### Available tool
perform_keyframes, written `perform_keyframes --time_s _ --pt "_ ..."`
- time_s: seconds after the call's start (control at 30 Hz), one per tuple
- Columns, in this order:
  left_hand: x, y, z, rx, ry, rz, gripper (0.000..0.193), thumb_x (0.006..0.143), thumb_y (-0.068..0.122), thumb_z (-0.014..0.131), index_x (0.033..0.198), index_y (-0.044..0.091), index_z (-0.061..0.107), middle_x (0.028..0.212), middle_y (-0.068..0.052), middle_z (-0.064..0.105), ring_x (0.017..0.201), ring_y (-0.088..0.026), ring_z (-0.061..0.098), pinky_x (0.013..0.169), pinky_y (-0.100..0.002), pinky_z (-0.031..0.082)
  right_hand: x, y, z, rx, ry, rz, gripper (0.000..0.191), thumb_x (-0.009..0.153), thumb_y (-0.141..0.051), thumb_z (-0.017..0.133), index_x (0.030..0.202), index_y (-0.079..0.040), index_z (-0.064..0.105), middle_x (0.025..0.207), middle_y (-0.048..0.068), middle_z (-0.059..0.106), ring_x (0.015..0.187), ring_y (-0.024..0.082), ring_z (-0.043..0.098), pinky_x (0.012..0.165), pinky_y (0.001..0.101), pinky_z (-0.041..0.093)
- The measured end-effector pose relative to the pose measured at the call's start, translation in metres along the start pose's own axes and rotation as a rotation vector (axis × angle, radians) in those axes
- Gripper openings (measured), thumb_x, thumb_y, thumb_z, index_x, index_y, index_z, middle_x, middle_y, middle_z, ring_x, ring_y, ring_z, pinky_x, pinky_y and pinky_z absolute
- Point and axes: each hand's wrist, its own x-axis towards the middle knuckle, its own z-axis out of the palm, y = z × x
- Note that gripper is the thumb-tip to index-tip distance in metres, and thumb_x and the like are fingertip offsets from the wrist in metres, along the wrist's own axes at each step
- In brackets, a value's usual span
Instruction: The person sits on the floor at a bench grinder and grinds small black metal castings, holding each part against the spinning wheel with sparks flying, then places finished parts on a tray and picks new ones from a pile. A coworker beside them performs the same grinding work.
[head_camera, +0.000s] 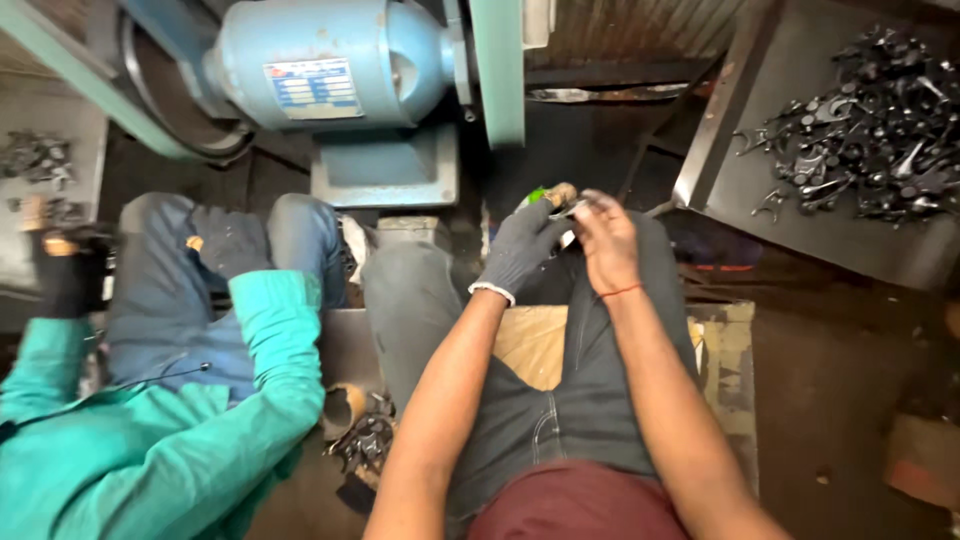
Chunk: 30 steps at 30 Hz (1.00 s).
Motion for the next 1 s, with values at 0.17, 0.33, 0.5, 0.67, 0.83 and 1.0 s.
perform_keyframes --time_s 0.17,0.33,0.5,0.67,0.83,1.0 --pt "-0.013 -0.017 -0.017 -0.278 -0.015 -0.082 0.033 0.092 0.022 0.070 0.119 0.003 0.074 0.111 -0.010 0.078 0.102 -0.017 0.074 0.090 -0.029 0.056 -0.005 0.020 0.001 -0.297 -0.230 -0.070 0.024 0.097 0.005 0.068 0.120 0.001 0.063 0.110 0.007 0.071 0.100 0.012 0.070 0.090 0.0266 0.058" --pt "-0.013 -0.002 -0.021 -0.546 -0.091 -0.174 0.028 0.092 0.014 0.072 0.115 -0.002 0.076 0.101 -0.006 0.078 0.088 -0.009 0.070 0.080 -0.026 0.057 -0.009 0.013 -0.011 -0.385 -0.303 -0.112 0.021 0.097 0.003 0.069 0.117 0.003 0.064 0.098 0.007 0.073 0.084 0.011 0.070 0.074 0.0239 0.059" --pt "-0.013 0.008 -0.028 -0.685 -0.085 -0.218 0.025 0.094 0.015 0.070 0.111 -0.003 0.075 0.096 -0.004 0.076 0.084 -0.008 0.069 0.076 -0.024 0.056 -0.006 0.007 -0.005 -0.664 -0.318 -0.168 0.007 0.102 -0.005 0.066 0.105 0.002 0.066 0.084 0.004 0.072 0.069 0.008 0.068 0.059 0.0222 0.055" --pt "-0.001 -0.005 -0.035 -0.517 0.034 -0.203 0.024 0.097 0.019 0.064 0.106 -0.001 0.075 0.090 -0.004 0.076 0.079 -0.008 0.066 0.073 -0.026 0.055 0.015 0.011 0.023 -0.680 -0.366 -0.134 0.023 0.108 -0.018 0.059 0.091 -0.002 0.062 0.075 0.002 0.068 0.062 0.007 0.067 0.053 0.0215 0.052" --pt "0.020 -0.016 -0.031 -0.013 0.241 -0.263 0.029 0.094 0.027 0.065 0.098 0.000 0.073 0.086 -0.016 0.072 0.074 -0.021 0.068 0.069 -0.036 0.051 0.038 0.044 0.046 -0.552 -0.297 0.048 0.030 0.109 -0.029 0.055 0.090 -0.006 0.062 0.069 0.000 0.063 0.056 0.007 0.062 0.051 0.0217 0.048" --pt "0.046 -0.025 -0.020 -0.126 0.310 -0.406 0.034 0.092 0.034 0.063 0.099 0.002 0.072 0.083 -0.016 0.072 0.073 -0.025 0.069 0.069 -0.039 0.051 0.088 0.053 0.041 -0.480 -0.340 0.107 0.031 0.108 -0.032 0.054 0.091 -0.007 0.062 0.066 -0.002 0.060 0.053 0.007 0.058 0.048 0.0224 0.046"
